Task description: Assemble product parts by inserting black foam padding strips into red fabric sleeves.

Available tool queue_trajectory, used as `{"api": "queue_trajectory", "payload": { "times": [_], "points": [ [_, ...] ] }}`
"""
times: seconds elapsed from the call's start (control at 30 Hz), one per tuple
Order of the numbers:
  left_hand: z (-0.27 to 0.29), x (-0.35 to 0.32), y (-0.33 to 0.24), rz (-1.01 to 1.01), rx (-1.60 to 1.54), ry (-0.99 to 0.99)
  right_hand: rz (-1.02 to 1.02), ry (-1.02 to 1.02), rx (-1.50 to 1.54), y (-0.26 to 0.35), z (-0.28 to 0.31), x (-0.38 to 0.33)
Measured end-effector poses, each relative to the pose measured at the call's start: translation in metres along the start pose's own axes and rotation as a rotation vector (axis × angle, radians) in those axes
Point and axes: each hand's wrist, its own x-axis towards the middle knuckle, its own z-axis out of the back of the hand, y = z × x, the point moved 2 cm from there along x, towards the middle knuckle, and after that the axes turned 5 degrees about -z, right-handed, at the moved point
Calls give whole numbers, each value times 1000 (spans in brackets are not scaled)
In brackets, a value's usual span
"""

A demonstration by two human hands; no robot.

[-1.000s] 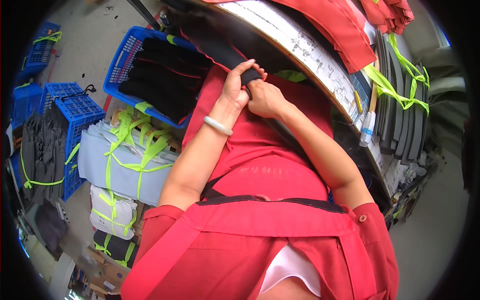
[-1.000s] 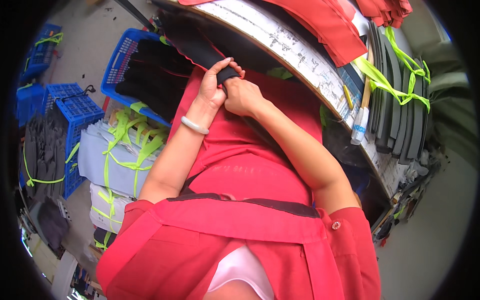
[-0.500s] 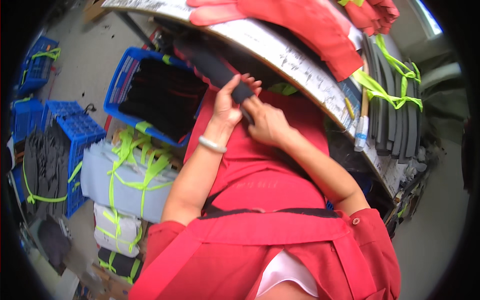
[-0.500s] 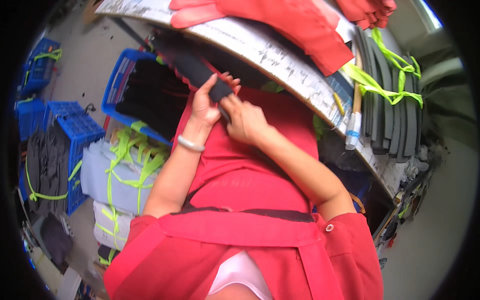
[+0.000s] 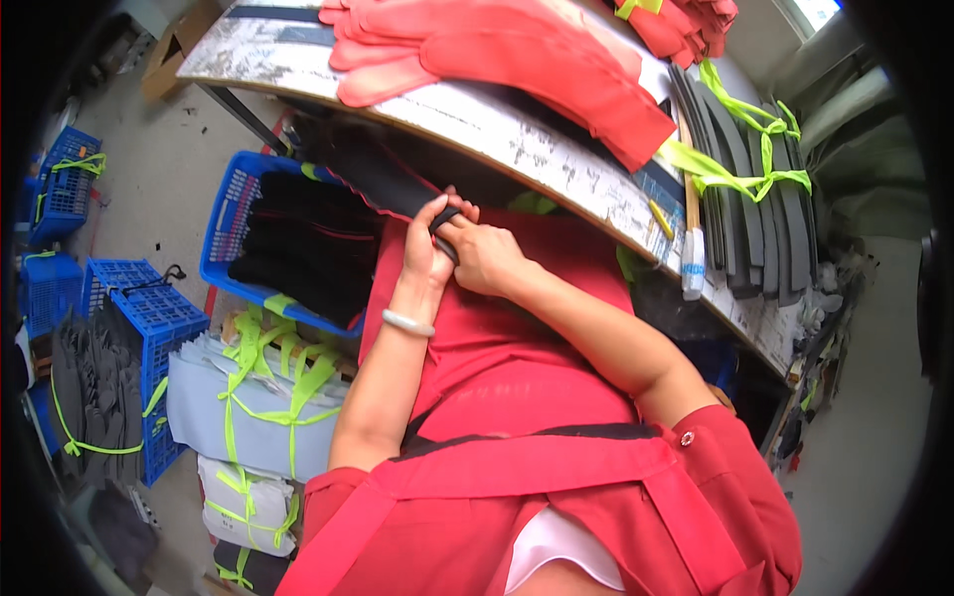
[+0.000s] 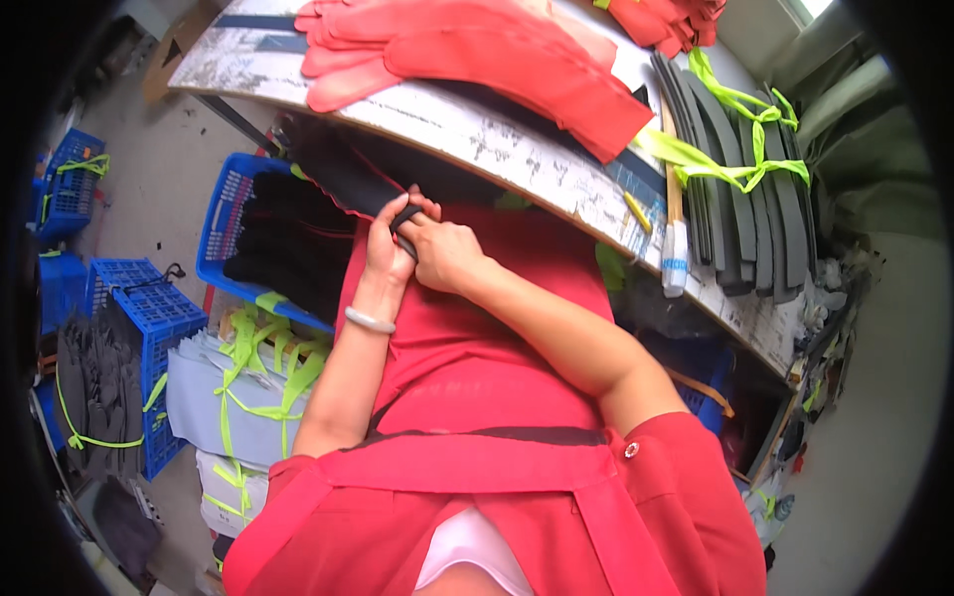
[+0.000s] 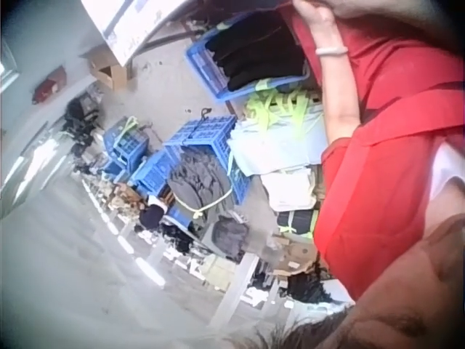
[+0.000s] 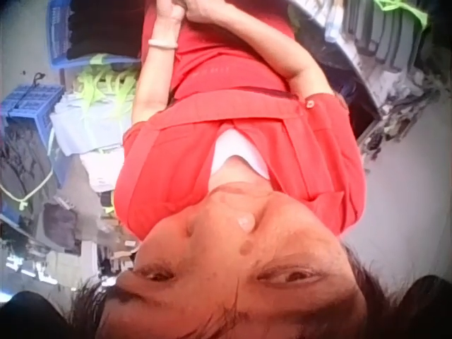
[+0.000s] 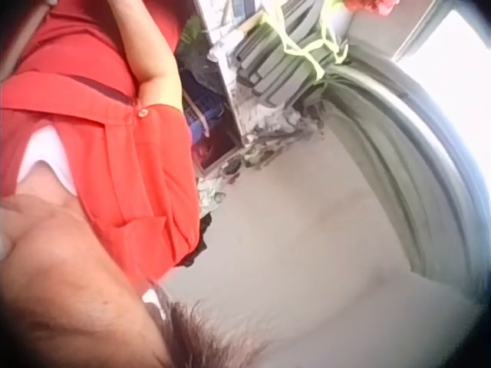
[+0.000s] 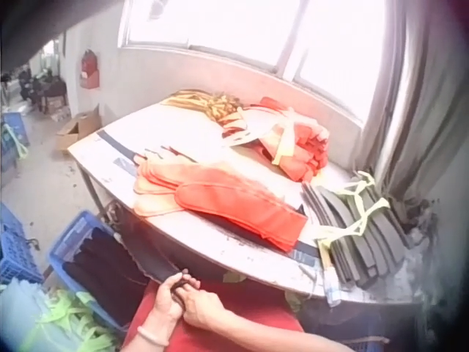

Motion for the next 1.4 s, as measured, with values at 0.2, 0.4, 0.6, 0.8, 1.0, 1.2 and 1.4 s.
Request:
{"api": "queue_trajectory", "payload": {
  "times": [0.2,0.4,0.6,0.8,1.0,1.2,1.4],
  "points": [
    [4,-12,-2,49,-37,-94,26,74,-12,-6,-3,-21],
    [-3,1,-3,17,54,-146,18,130,-66,-11,-12,18],
    [-5,-2,-3,-17,-12,-100,20,13,-42,0,-5,-12],
    [-19,-15,-4,24,-54,-154,40,111,-60,0,-3,-4],
    [-4,-6,-4,-41,-6,-140,-45,160,-142,7,-8,17],
    [-4,-12,-7,69,-117,-9,40,33,-63,0,-3,-13],
    [-22,-11,4,51,-42,-85,-55,128,-108,-4,0,13]
  ]
}}
